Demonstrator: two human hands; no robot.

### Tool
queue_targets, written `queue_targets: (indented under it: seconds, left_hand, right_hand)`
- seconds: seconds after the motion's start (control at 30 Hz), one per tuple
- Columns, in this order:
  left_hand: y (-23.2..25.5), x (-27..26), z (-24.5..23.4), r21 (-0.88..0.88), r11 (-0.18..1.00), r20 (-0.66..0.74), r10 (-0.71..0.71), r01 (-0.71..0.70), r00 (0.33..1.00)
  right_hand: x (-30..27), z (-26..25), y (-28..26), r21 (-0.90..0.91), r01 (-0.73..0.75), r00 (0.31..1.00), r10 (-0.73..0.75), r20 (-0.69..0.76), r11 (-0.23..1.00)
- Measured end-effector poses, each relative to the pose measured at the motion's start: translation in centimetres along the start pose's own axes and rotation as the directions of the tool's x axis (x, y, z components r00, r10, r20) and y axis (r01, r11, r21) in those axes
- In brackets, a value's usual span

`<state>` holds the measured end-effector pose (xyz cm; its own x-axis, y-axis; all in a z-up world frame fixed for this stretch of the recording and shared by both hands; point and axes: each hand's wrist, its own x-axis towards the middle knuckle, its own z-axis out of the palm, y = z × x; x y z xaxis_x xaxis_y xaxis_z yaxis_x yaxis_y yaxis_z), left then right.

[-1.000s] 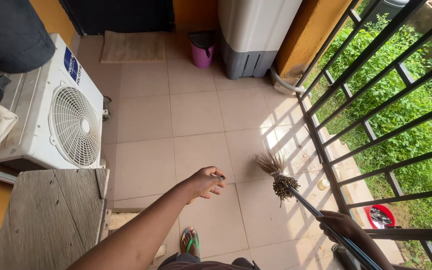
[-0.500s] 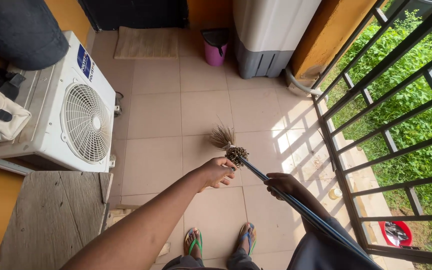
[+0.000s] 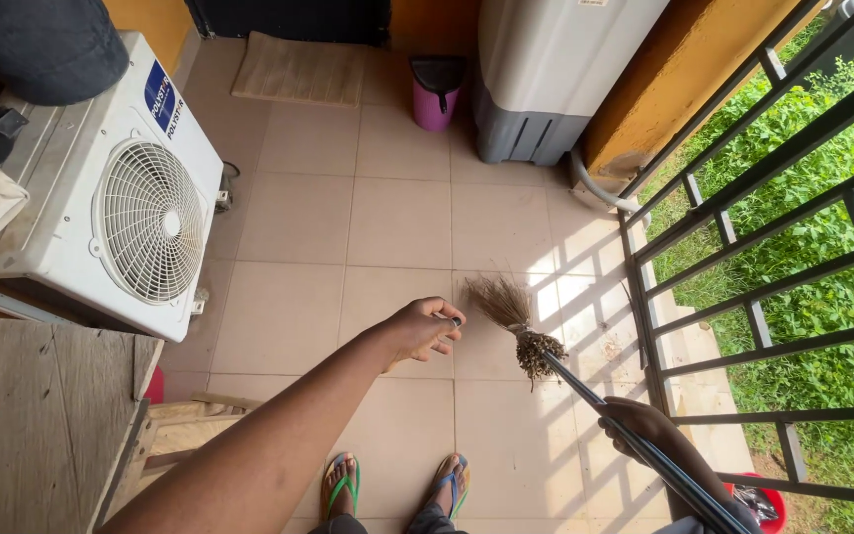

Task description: Attaching a broom head to its handle, possibly by heating the plastic connector.

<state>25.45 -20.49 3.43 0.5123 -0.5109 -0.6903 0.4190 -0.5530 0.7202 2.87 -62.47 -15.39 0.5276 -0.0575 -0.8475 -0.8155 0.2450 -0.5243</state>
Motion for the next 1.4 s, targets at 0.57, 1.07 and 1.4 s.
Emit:
queue_targets:
  seconds: [0.57,1.07,1.4]
  left_hand:
    - [3.2,0.5,1.3,0.004,0.999,-0.09,-0.033,0.033,0.995]
    - [7.9,2.9,1.8,0.058,0.998,-0.041,0.006,-0.004,0.999]
    - [10.3,6.5,-2.9,0.111,0.994,0.013,-0.016,0.015,1.0]
  right_hand:
    - [-0.5,7.8,-10.1,-0.199,0.151,0.986,-0.132,0.104,0.968]
    - [1.5,-2.8,-2.3,0.067,-0.015,0.999,0.011,0.05,0.998]
    - [-5.9,0.5,-7.3,-0.016,0.038,0.986,-0.04,-0.161,0.999]
